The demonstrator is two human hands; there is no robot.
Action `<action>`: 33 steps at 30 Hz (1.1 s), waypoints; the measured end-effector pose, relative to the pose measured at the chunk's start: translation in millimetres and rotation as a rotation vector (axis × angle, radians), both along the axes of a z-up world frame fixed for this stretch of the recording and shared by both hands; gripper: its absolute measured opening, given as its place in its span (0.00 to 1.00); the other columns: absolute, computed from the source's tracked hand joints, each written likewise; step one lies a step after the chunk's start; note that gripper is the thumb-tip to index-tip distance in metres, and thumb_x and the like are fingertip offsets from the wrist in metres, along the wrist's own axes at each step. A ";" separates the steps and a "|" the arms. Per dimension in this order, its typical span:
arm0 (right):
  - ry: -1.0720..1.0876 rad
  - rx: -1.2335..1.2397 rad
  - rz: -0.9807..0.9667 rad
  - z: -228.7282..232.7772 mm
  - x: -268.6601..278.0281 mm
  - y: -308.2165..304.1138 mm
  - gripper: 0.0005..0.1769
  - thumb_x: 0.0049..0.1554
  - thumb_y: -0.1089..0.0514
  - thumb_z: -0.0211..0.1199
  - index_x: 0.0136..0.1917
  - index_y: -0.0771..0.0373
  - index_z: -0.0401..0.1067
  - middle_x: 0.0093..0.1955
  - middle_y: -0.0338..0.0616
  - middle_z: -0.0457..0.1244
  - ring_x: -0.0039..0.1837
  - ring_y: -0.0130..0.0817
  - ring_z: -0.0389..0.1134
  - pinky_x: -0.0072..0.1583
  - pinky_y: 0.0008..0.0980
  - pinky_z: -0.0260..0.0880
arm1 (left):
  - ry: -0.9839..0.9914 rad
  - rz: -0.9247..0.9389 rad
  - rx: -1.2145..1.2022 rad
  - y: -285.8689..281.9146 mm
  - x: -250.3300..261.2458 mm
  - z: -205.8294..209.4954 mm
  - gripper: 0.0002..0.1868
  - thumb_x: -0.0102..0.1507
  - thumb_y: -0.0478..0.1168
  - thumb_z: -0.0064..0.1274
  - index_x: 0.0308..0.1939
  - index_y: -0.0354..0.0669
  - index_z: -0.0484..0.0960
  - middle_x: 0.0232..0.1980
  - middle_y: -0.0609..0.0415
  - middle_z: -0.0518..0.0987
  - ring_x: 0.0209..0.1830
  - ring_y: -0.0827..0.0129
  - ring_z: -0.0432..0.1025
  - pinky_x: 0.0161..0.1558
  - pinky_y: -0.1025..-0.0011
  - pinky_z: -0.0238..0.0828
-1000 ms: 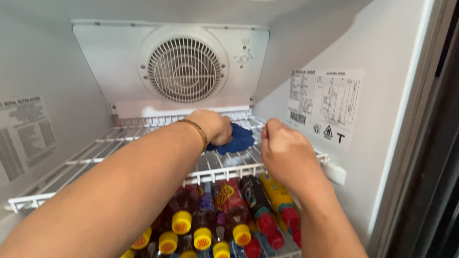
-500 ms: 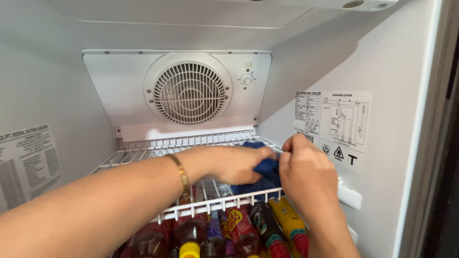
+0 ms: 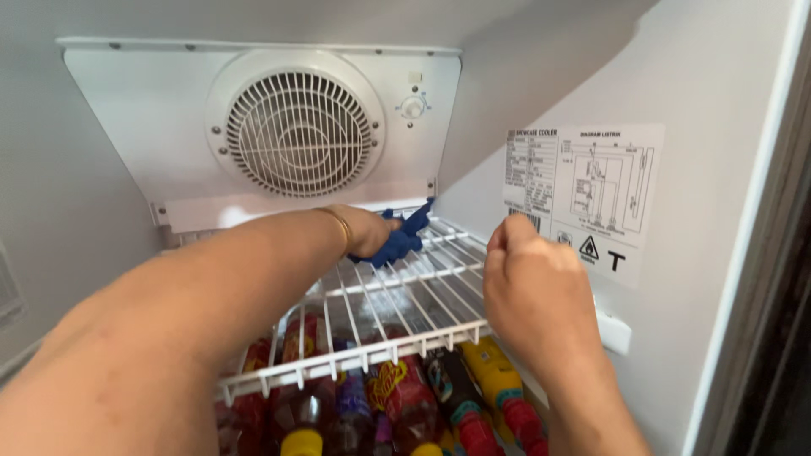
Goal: The person rearranges bottles on the top shelf of a commercial refrigerator, then uses a blue cloth to wipe the interior walls and wire shelves. The person handles multiple bottles and wipes different sections of the fridge interior.
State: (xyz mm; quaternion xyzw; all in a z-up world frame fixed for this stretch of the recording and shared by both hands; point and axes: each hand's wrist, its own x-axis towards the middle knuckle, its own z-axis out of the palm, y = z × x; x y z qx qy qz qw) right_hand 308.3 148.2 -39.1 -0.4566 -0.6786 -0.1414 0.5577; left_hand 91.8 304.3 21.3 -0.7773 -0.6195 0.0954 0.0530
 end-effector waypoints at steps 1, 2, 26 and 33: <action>0.005 0.040 0.018 0.6 0.9 -0.1 0.07 0.58 0.64 0.52 0.42 0.66 0.71 0.35 0.59 0.69 0.41 0.60 0.70 0.50 0.55 0.68 | -0.076 0.000 -0.028 -7.2 2.3 1.2 0.34 0.68 0.44 0.43 0.79 0.66 0.55 0.64 0.47 0.76 0.58 0.60 0.75 0.57 0.60 0.68; 0.171 -0.062 0.121 1.9 3.1 -0.4 0.08 0.57 0.65 0.50 0.42 0.66 0.70 0.36 0.56 0.69 0.40 0.54 0.71 0.47 0.50 0.71 | -0.117 -0.015 -0.047 -18.6 4.6 0.8 0.32 0.67 0.48 0.43 0.77 0.64 0.58 0.62 0.47 0.78 0.55 0.60 0.75 0.56 0.60 0.69; 0.607 -0.033 0.170 -8.2 14.4 -12.1 0.12 0.56 0.68 0.48 0.39 0.66 0.73 0.30 0.42 0.67 0.29 0.25 0.61 0.32 0.30 0.60 | -0.071 -0.451 0.101 45.1 47.5 -7.5 0.21 0.70 0.49 0.43 0.62 0.46 0.77 0.55 0.41 0.82 0.54 0.49 0.77 0.57 0.59 0.71; 0.502 0.003 0.149 -9.0 13.6 -6.8 0.11 0.55 0.69 0.49 0.37 0.66 0.72 0.28 0.41 0.67 0.29 0.23 0.63 0.34 0.27 0.62 | -0.384 -0.079 -0.209 20.0 56.9 -11.6 0.26 0.69 0.53 0.41 0.63 0.42 0.77 0.56 0.43 0.82 0.50 0.55 0.79 0.53 0.61 0.73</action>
